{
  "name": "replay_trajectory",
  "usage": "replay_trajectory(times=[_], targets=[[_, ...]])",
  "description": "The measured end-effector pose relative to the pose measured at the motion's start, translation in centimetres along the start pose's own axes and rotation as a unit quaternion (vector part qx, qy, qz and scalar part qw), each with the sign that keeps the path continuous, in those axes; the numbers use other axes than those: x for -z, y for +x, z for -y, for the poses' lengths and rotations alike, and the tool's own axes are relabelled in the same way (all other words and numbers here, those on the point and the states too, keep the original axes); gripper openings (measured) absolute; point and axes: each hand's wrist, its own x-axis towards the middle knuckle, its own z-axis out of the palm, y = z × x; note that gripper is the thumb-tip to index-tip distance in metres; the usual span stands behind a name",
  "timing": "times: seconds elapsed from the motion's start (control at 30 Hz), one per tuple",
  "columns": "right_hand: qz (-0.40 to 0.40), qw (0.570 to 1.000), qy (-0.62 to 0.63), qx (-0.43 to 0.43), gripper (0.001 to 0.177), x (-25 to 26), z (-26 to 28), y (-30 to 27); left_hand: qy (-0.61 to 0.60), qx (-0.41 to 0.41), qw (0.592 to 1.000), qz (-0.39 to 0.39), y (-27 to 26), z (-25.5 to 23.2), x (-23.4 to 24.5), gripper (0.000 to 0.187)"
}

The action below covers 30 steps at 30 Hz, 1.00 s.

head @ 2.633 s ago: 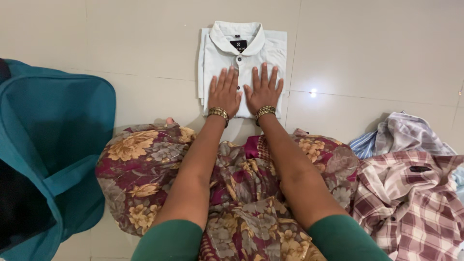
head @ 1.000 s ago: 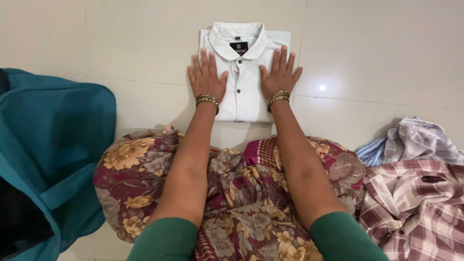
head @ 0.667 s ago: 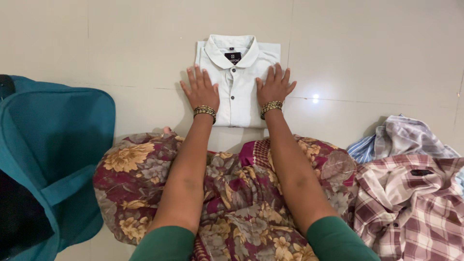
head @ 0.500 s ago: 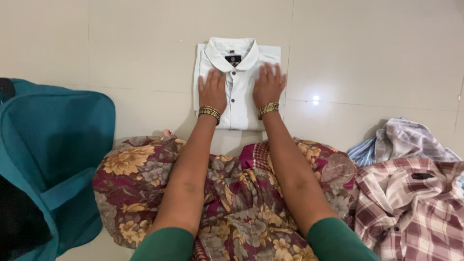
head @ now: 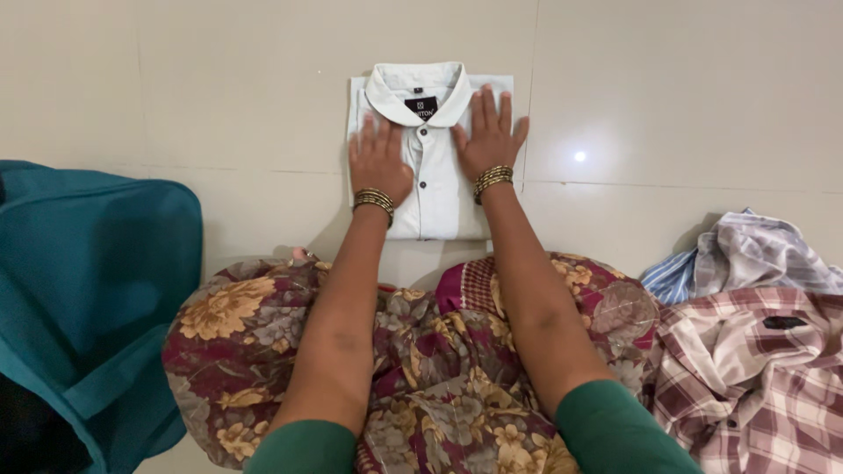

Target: The person folds a white shirt and places it inside a blue bag on the floor, then begins handling other shirts.

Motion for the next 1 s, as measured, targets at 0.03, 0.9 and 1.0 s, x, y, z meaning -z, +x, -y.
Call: replay_trajectory(times=[0.03, 0.9, 1.0], targets=[[0.01, 1.0, 0.001, -0.021, 0.073, 0.4, -0.2, -0.1, -0.008, 0.016, 1.0, -0.001, 0.0, 0.5, 0.5, 0.074], [-0.218, 0.954, 0.204, -0.031, 0.088, -7.4, -5.7, -5.3, -0.307, 0.296, 0.896, -0.121, -2.0, 2.4, -9.8, 0.103], [-0.121, 0.855, 0.479, -0.156, 0.084, -6.4, -6.2, -5.2, -0.382, 0.326, 0.863, -0.059, -1.7, 3.0, -9.1, 0.097]])
